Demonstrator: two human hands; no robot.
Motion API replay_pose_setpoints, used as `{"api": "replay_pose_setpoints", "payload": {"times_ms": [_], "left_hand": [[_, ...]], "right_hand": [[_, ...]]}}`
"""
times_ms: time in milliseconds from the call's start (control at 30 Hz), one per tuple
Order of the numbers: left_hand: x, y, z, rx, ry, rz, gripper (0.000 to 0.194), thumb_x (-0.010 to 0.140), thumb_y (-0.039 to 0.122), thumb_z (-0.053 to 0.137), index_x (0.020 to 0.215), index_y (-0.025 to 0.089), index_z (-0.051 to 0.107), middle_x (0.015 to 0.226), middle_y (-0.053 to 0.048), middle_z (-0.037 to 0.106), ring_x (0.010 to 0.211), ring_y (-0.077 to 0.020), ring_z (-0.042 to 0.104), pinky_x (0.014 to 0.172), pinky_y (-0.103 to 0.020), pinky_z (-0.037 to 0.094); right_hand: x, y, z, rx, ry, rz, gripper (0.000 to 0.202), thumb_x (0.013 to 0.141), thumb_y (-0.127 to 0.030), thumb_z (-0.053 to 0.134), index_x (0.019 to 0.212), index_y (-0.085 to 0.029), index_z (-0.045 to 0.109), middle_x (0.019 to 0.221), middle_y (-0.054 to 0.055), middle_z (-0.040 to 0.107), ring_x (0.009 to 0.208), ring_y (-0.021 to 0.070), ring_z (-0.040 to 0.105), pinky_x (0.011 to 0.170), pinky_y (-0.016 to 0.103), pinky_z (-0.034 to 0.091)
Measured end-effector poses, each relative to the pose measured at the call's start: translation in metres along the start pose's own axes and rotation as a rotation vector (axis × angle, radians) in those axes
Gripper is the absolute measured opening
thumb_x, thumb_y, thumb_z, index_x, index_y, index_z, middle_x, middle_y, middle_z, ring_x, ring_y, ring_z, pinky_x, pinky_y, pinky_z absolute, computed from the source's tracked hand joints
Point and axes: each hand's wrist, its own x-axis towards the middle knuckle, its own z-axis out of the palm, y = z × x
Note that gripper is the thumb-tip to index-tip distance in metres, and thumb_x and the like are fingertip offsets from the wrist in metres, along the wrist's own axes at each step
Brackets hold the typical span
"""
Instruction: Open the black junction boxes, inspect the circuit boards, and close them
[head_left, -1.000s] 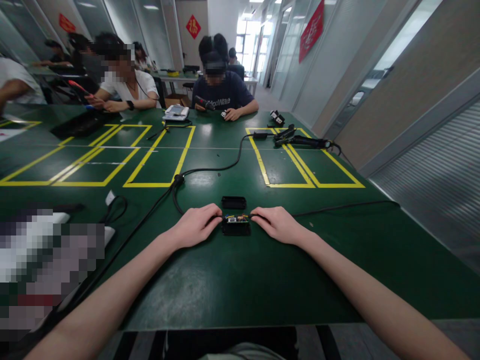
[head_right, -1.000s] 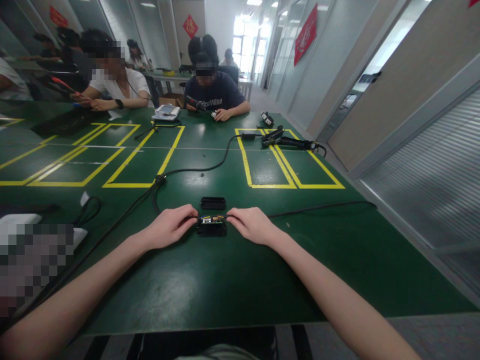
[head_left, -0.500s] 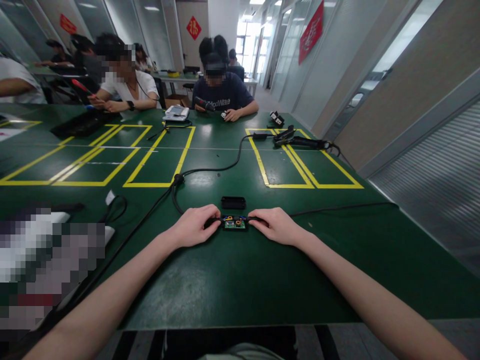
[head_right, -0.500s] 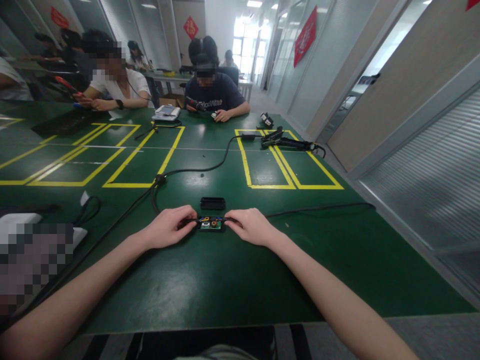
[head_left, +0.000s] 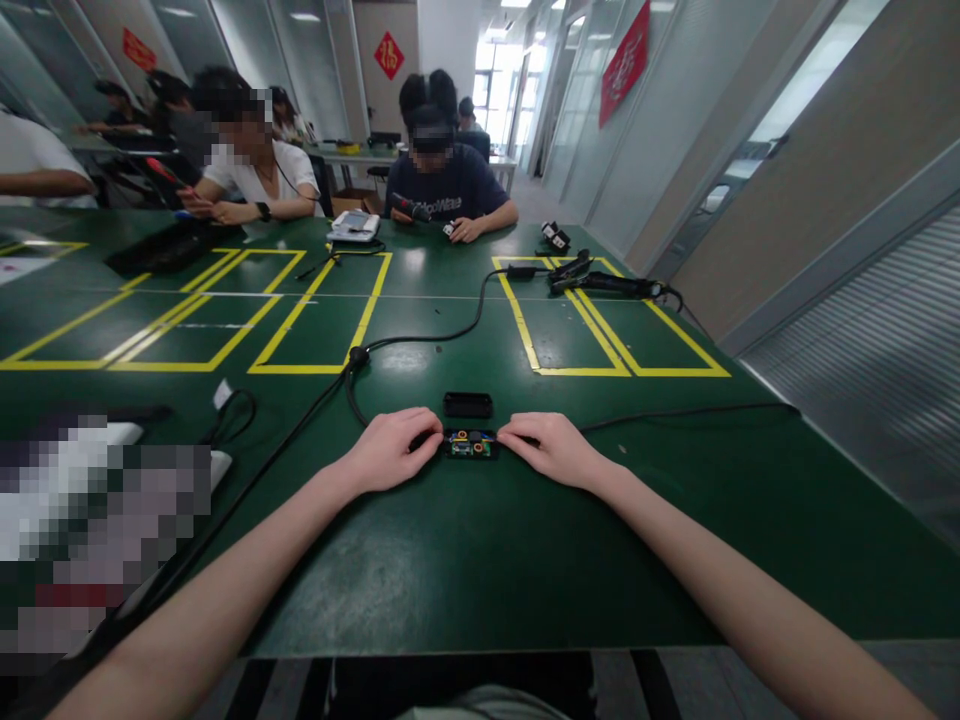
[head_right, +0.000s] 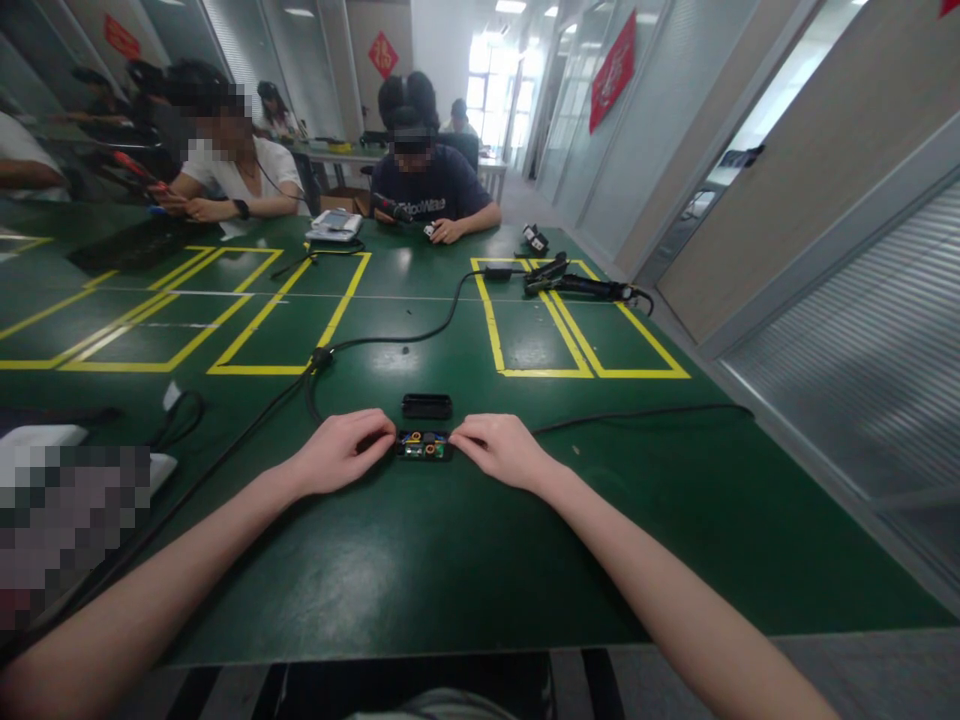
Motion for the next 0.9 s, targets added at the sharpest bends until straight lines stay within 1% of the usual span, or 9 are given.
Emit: {"api": "replay_pose_setpoints", "payload": {"times_ms": [167, 300, 467, 533, 600, 667, 733, 833, 900], "left_hand": [[0.003, 0.001, 0.007, 0.004, 0.052, -0.044, 0.026, 0.102, 0.028, 0.046, 0.083, 0.020, 0.061, 0.080, -0.001, 0.062, 0.072, -0.0163, 0.058, 0.069, -0.027, 0.045], [0.005, 0.002, 0.009, -0.015, 0.045, -0.095, 0.027, 0.101, 0.032, 0.051, 0.080, 0.019, 0.062, 0.077, -0.001, 0.061, 0.072, -0.0168, 0.058, 0.068, -0.028, 0.043], [0.006, 0.002, 0.011, -0.016, 0.054, -0.125, 0.032, 0.102, 0.037, 0.051, 0.078, 0.020, 0.062, 0.076, -0.001, 0.061, 0.074, -0.0173, 0.058, 0.069, -0.029, 0.044], [0.006, 0.002, 0.012, -0.029, 0.067, -0.155, 0.027, 0.101, 0.038, 0.055, 0.083, 0.020, 0.063, 0.077, 0.000, 0.061, 0.072, -0.0172, 0.058, 0.068, -0.029, 0.044], [0.006, 0.002, 0.013, -0.046, 0.087, -0.174, 0.020, 0.099, 0.038, 0.058, 0.097, 0.020, 0.066, 0.080, 0.000, 0.062, 0.073, -0.0175, 0.058, 0.069, -0.029, 0.047], [0.006, 0.002, 0.014, -0.045, 0.100, -0.168, 0.025, 0.099, 0.038, 0.057, 0.115, 0.021, 0.067, 0.087, -0.001, 0.064, 0.078, -0.0186, 0.061, 0.074, -0.031, 0.050], [0.006, 0.001, 0.014, -0.021, 0.095, -0.149, 0.033, 0.101, 0.039, 0.054, 0.127, 0.022, 0.065, 0.095, -0.003, 0.064, 0.085, -0.0201, 0.063, 0.080, -0.033, 0.052], [0.007, 0.000, 0.014, 0.006, 0.072, -0.137, 0.036, 0.102, 0.039, 0.051, 0.131, 0.022, 0.066, 0.103, -0.006, 0.065, 0.092, -0.0218, 0.064, 0.087, -0.036, 0.053], [0.008, -0.001, 0.013, 0.006, 0.050, -0.135, 0.034, 0.103, 0.038, 0.051, 0.127, 0.022, 0.068, 0.103, -0.006, 0.066, 0.095, -0.0225, 0.064, 0.089, -0.037, 0.053]], "right_hand": [[0.001, -0.001, 0.001, 0.091, 0.046, 0.034, 0.031, 0.103, -0.036, 0.055, 0.084, -0.021, 0.073, 0.085, 0.006, 0.069, 0.082, 0.0203, 0.064, 0.075, 0.033, 0.049], [0.002, -0.002, 0.001, 0.189, 0.056, 0.136, 0.028, 0.101, -0.039, 0.059, 0.084, -0.020, 0.072, 0.079, 0.004, 0.065, 0.074, 0.0180, 0.060, 0.069, 0.031, 0.046], [0.004, -0.001, 0.004, 0.189, 0.046, 0.161, 0.038, 0.104, -0.040, 0.051, 0.077, -0.020, 0.069, 0.077, 0.004, 0.064, 0.076, 0.0182, 0.060, 0.071, 0.032, 0.044], [0.005, -0.001, 0.006, 0.173, 0.050, 0.177, 0.037, 0.103, -0.040, 0.053, 0.077, -0.020, 0.069, 0.076, 0.004, 0.064, 0.074, 0.0179, 0.059, 0.070, 0.031, 0.043], [0.005, -0.001, 0.007, 0.170, 0.049, 0.208, 0.033, 0.101, -0.038, 0.056, 0.077, -0.020, 0.069, 0.074, 0.003, 0.063, 0.071, 0.0168, 0.057, 0.067, 0.030, 0.041], [0.006, -0.002, 0.007, 0.170, 0.037, 0.241, 0.030, 0.100, -0.036, 0.058, 0.077, -0.020, 0.069, 0.072, 0.002, 0.062, 0.067, 0.0157, 0.055, 0.064, 0.029, 0.039], [0.008, -0.003, 0.005, 0.158, 0.016, 0.262, 0.028, 0.098, -0.035, 0.060, 0.076, -0.020, 0.069, 0.070, 0.001, 0.062, 0.066, 0.0153, 0.054, 0.062, 0.029, 0.038], [0.011, -0.005, 0.003, 0.133, 0.000, 0.302, 0.024, 0.095, -0.034, 0.063, 0.076, -0.021, 0.070, 0.071, 0.001, 0.063, 0.067, 0.0157, 0.054, 0.064, 0.029, 0.038], [0.012, -0.007, 0.003, 0.120, 0.015, 0.330, 0.020, 0.093, -0.032, 0.065, 0.077, -0.021, 0.068, 0.070, 0.000, 0.061, 0.068, 0.0161, 0.054, 0.065, 0.029, 0.039]]}}
